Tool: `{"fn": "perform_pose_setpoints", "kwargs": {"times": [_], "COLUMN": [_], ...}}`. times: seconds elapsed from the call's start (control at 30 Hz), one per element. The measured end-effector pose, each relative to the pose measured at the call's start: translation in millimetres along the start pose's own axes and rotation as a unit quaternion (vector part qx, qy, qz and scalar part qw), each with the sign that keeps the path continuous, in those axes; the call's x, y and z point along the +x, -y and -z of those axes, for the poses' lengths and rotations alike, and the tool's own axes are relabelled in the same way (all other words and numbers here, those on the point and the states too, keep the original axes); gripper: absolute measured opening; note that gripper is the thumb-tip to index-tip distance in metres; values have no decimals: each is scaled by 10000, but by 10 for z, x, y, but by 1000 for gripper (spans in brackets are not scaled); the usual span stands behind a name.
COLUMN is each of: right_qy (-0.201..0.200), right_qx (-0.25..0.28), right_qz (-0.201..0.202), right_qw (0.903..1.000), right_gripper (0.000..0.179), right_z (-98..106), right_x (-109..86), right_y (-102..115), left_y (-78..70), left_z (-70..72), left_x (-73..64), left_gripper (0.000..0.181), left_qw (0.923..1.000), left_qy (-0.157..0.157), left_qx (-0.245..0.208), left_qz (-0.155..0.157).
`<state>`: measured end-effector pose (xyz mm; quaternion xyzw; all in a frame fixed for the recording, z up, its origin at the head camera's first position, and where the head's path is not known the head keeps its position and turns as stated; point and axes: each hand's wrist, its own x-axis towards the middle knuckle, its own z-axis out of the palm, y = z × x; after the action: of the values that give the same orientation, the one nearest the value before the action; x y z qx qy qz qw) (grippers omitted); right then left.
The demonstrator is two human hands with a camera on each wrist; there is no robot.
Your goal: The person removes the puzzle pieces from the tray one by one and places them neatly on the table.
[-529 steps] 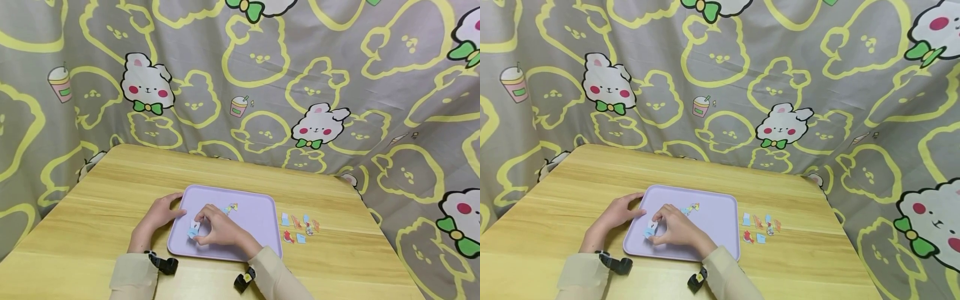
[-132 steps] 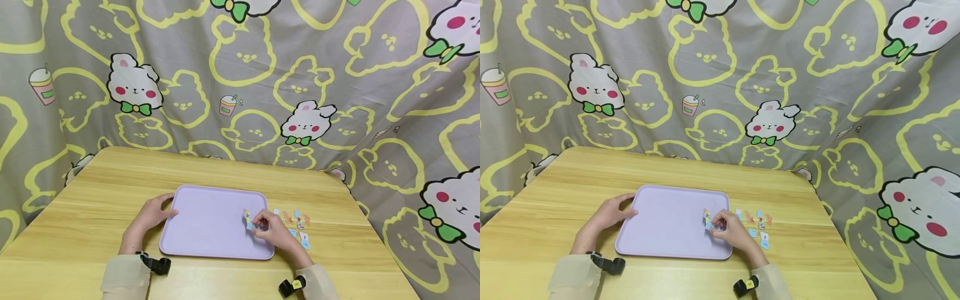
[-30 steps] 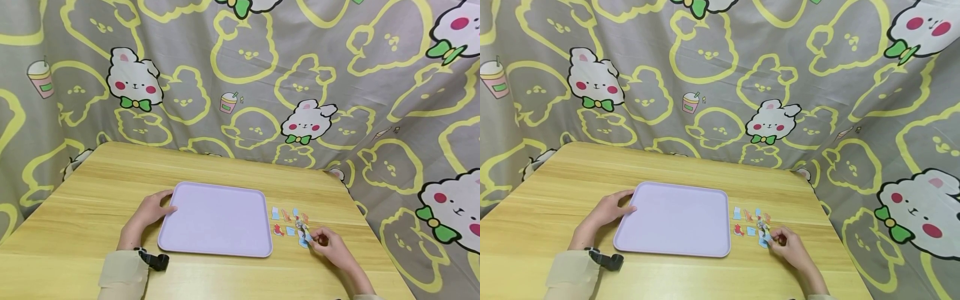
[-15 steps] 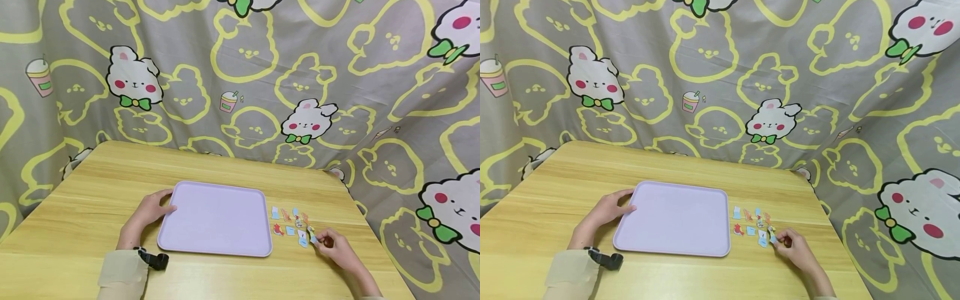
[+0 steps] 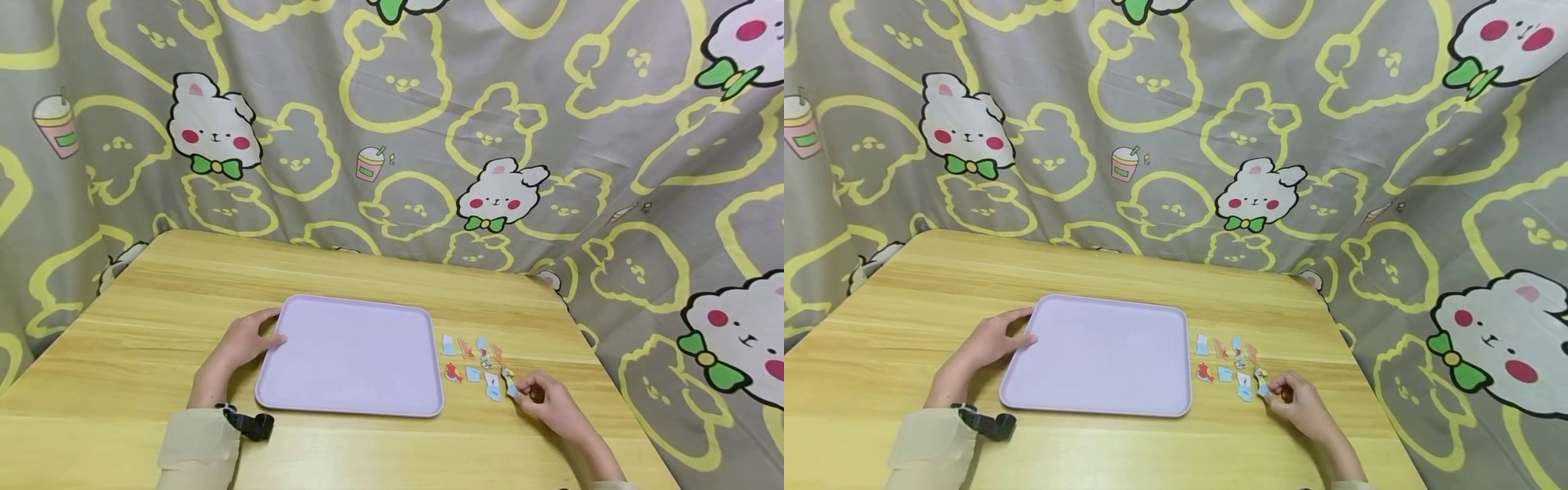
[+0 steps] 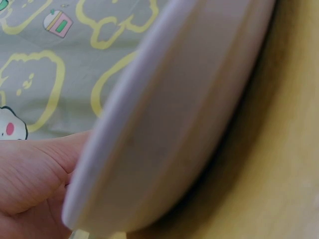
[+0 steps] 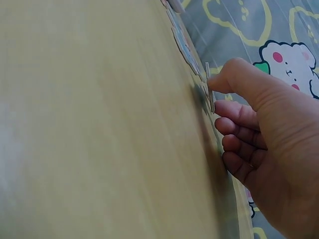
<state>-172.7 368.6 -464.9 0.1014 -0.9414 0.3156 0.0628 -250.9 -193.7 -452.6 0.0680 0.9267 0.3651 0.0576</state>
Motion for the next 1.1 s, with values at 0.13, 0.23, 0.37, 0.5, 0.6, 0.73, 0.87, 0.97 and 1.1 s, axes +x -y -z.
{"fn": "perform_pose_setpoints", "kwargs": {"times": [0.13, 0.23, 0.37, 0.5, 0.6, 0.73, 0.87, 0.97, 1.1], "right_qy": [85, 158, 238, 305, 323, 280, 261, 270, 255], "right_qx": [1, 0, -62, -199, -313, -413, -415, -367, -325], "right_qz": [86, 113, 98, 77, 97, 198, 264, 240, 236], "right_qw": [9999, 9998, 9996, 9993, 9989, 9986, 9984, 9987, 9989], "right_gripper": [13, 13, 14, 15, 16, 18, 18, 18, 16], "right_z": [14, 24, 31, 31, 29, 26, 29, 35, 35], "right_x": [0, 10, 18, 25, 29, 22, 18, 17, 16], "right_y": [7, 14, 12, 19, 29, 36, 40, 38, 36], "left_y": [5, 10, 8, 10, 17, 20, 20, 21, 26], "left_z": [10, 16, 19, 15, 9, 3, 1, 1, 2], "left_x": [2, 15, 24, 21, 15, 16, 17, 17, 15], "left_gripper": [64, 64, 64, 64, 64, 64, 64, 64, 64], "left_qw": [10000, 9999, 9999, 9999, 10000, 10000, 10000, 10000, 9999], "left_qy": [-23, -64, -75, -62, -49, -61, -60, -57, -70], "left_qx": [23, 55, 62, 50, 51, 46, 45, 49, 52], "left_qz": [-44, -91, -96, -80, -64, -59, -41, -41, -50]}}
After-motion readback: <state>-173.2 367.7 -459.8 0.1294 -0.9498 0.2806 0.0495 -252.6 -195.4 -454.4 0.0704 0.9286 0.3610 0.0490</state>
